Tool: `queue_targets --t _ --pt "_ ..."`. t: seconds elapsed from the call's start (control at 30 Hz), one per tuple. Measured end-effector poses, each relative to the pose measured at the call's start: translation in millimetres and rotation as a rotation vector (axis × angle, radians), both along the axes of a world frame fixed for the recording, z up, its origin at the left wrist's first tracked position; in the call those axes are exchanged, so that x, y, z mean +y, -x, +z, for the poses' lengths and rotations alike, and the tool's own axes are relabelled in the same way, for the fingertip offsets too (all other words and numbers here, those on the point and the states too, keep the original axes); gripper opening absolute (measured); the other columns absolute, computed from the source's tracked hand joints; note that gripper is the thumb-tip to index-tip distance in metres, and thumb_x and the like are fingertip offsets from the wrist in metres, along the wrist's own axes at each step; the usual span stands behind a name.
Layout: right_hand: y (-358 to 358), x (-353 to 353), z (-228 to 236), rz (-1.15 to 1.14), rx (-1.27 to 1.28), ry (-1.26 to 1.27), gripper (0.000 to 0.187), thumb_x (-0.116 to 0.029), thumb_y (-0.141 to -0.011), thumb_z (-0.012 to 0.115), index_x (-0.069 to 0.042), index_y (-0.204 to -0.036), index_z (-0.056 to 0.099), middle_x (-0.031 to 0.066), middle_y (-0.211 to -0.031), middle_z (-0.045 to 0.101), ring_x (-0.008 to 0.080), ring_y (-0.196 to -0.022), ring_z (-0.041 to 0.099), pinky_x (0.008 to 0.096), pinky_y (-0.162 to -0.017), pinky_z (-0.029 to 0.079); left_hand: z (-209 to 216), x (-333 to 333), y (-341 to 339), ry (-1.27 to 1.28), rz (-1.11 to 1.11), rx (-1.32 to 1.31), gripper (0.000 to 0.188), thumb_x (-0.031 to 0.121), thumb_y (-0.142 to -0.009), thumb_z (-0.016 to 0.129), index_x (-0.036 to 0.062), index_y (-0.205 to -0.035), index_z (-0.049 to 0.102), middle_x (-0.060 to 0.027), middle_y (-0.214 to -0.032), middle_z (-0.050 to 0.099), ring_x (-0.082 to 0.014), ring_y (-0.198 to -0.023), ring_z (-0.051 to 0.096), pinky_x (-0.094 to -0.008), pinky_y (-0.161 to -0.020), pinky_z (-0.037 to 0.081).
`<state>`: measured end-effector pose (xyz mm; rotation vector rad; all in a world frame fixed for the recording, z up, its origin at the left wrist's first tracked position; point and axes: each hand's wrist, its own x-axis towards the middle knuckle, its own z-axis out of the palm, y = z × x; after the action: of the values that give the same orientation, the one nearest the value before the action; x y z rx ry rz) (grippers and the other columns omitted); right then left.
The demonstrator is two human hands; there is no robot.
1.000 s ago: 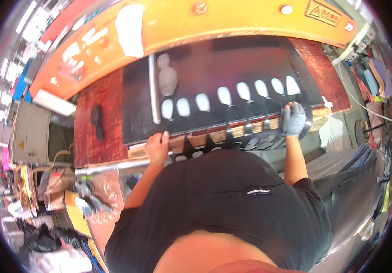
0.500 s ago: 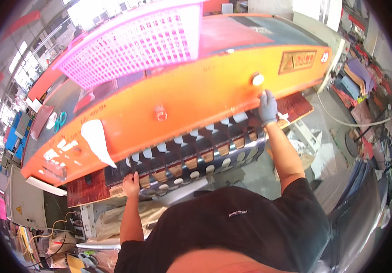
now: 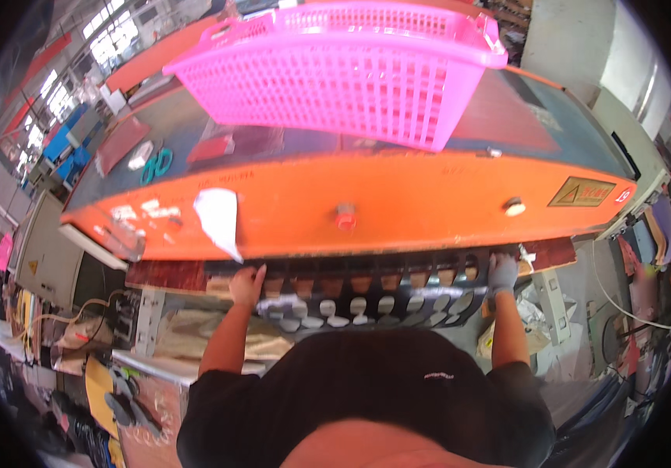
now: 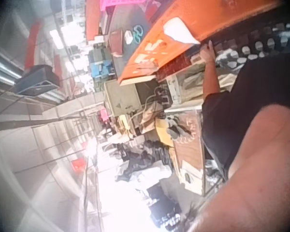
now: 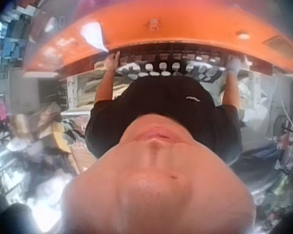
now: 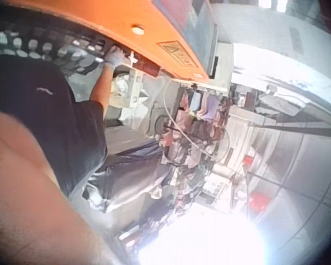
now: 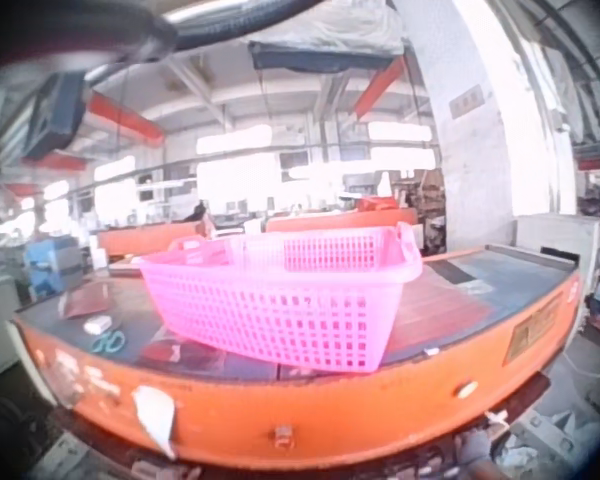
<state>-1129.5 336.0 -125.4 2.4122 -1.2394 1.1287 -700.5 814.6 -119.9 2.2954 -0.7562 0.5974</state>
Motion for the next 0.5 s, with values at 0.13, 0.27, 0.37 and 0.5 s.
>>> queue_targets --t 0.13,0.27,0.37,0.5 --pt "0 -15 -7 0.020 0.031 -0.023 0.039 -0.035 -0.091 0.045 -0.006 -0.076 0.067 0.0180 -0.082 0.062 0.0360 -0.078 0.059 0.0480 -0.074 0.045 3 1 -4 0.015 -0.030 -0.010 0.057 0.055 -0.088 0.047 0.0057 -0.062 0.057 -0.0200 -0.068 0.059 -0.0408 -0.067 0.058 -0.0494 -0.057 0.043" --pt "6 -16 0 0.125 0.012 -0.131 0.042 -0.037 -0.090 0.046 -0.003 -0.076 0.066 0.0200 -0.084 0.063 0.0394 -0.081 0.059 0.0499 -0.076 0.046 1 1 -6 -0.024 0.009 0.068 0.051 0.052 -0.088 0.048 0.0062 -0.068 0.059 -0.0203 -0.073 0.061 -0.0412 -0.074 0.059 -0.0504 -0.063 0.044" --pt "6 -14 8 0.085 0.024 -0.233 0.045 -0.040 -0.090 0.044 -0.002 -0.082 0.067 0.0229 -0.092 0.064 0.0404 -0.088 0.060 0.0494 -0.079 0.046 1 -2 -5 -0.024 0.007 0.047 0.049 0.049 -0.088 0.048 0.0048 -0.070 0.060 -0.0206 -0.075 0.061 -0.0409 -0.077 0.059 -0.0505 -0.066 0.045" --pt "12 -8 0 0.062 -0.049 -0.291 0.044 -0.042 -0.090 0.045 -0.004 -0.085 0.067 0.0215 -0.091 0.064 0.0404 -0.088 0.060 0.0481 -0.081 0.046 -2 5 10 -0.040 0.028 0.048 0.046 0.047 -0.088 0.050 0.0052 -0.071 0.060 -0.0191 -0.079 0.062 -0.0396 -0.079 0.059 -0.0503 -0.069 0.045"
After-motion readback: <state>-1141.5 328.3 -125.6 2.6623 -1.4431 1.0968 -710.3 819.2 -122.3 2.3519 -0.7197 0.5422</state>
